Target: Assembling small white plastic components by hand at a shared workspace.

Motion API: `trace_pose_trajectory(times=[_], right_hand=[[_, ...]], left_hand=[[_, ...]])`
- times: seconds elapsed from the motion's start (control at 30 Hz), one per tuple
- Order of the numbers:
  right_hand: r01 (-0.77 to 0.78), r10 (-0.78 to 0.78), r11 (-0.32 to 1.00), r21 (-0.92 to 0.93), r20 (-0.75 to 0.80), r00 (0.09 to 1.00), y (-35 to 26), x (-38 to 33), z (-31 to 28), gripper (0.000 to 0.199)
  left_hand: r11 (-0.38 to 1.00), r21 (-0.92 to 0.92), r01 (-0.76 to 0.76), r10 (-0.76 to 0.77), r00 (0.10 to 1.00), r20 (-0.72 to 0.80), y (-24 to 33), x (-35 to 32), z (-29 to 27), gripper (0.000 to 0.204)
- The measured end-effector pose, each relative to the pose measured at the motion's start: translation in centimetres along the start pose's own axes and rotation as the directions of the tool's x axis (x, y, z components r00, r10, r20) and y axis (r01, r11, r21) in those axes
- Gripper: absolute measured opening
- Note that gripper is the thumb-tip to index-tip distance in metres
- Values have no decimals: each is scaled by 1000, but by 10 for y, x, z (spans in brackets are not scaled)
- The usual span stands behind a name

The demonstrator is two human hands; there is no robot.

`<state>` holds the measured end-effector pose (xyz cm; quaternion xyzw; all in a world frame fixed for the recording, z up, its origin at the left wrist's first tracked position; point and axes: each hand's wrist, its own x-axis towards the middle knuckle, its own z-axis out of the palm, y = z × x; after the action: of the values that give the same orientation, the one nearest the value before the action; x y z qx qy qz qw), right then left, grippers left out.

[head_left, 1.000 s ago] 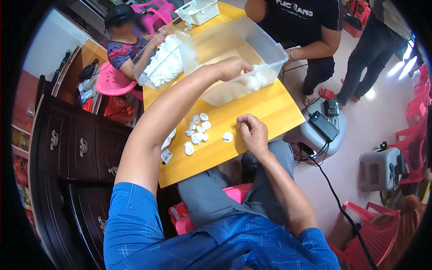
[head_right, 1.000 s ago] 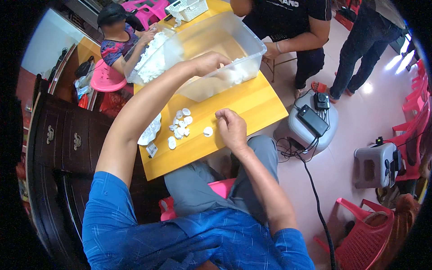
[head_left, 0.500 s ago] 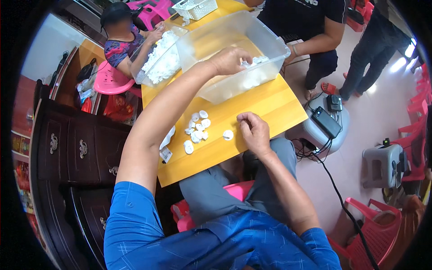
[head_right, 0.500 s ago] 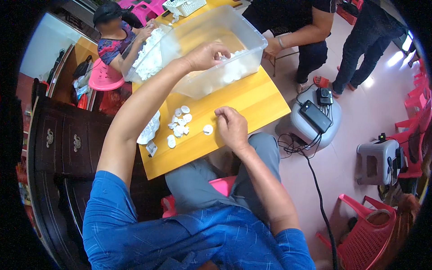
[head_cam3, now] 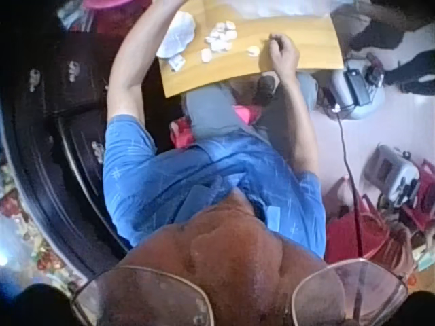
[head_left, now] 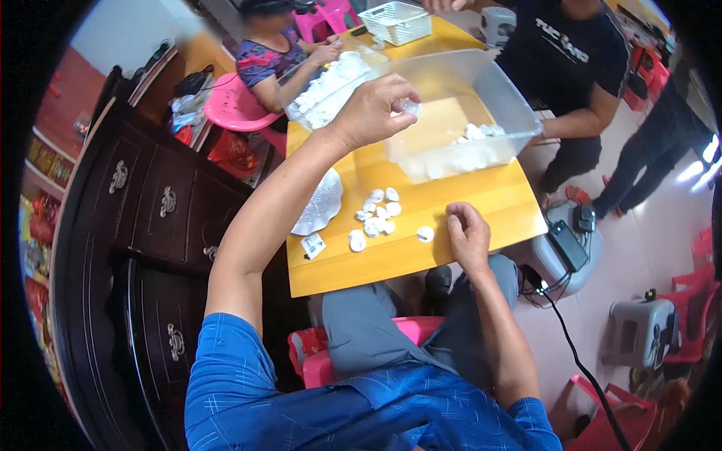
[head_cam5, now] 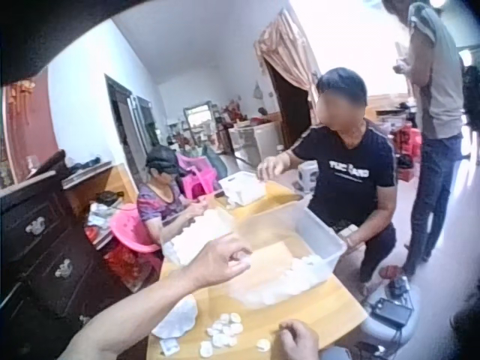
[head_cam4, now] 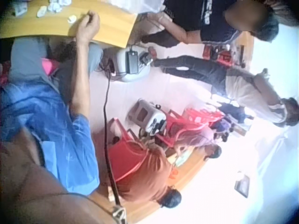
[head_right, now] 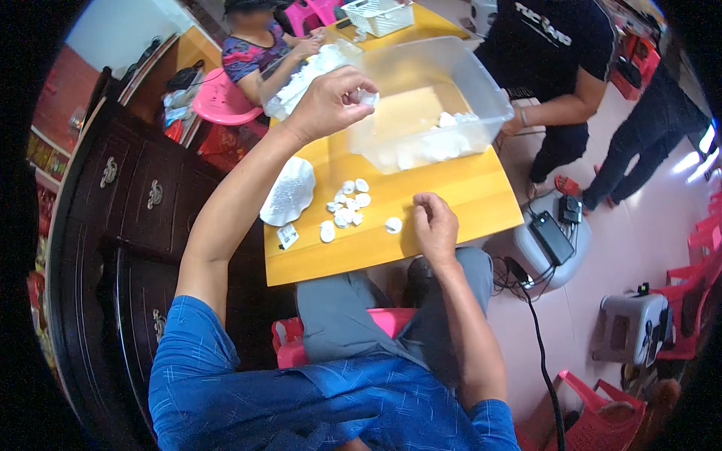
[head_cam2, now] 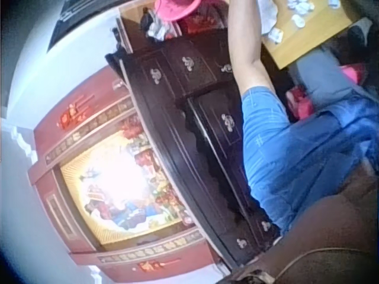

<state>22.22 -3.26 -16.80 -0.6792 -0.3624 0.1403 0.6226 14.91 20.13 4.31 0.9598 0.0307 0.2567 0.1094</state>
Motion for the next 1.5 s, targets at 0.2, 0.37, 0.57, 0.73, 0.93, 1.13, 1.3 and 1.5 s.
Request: trace_pose_trajectory(times=[0.2,0.37,0.57,0.73,0.93,1.13,1.3,1.5], right_hand=[[290,-209,922,-256,302,930,-29,-9,-6,31],[378,-246,867,-324,383,891,-43,-16,2,36],[455,-289,796,-399,409,865,-32,-17,10,32],[418,-269,804,-422,369,890,-18,-13,7,28],[-18,23,1000,-19,338,941,-36,-11,16,22],[-316,115,769,556,367,923,-27,-11,20,32],[-461,125,588,664,489,863,-43,-11,44,32],[-537,44,476,696,591,805,-74,-4,83,36]], left_hand=[[956,231,179,-174,984,-44,-89,-48,-44,24],[800,400,448,-415,894,-171,-198,-58,-77,25],[673,481,562,-486,826,-285,-255,-64,-72,27],[757,388,525,-475,851,-225,-267,-70,-34,26],[796,248,553,-542,832,-117,-299,-95,-71,38],[930,52,364,-340,906,-253,-156,-94,-42,37],[862,-203,465,-492,864,-107,-6,-156,-25,22],[774,-416,478,-565,817,-113,76,-185,-4,21]])
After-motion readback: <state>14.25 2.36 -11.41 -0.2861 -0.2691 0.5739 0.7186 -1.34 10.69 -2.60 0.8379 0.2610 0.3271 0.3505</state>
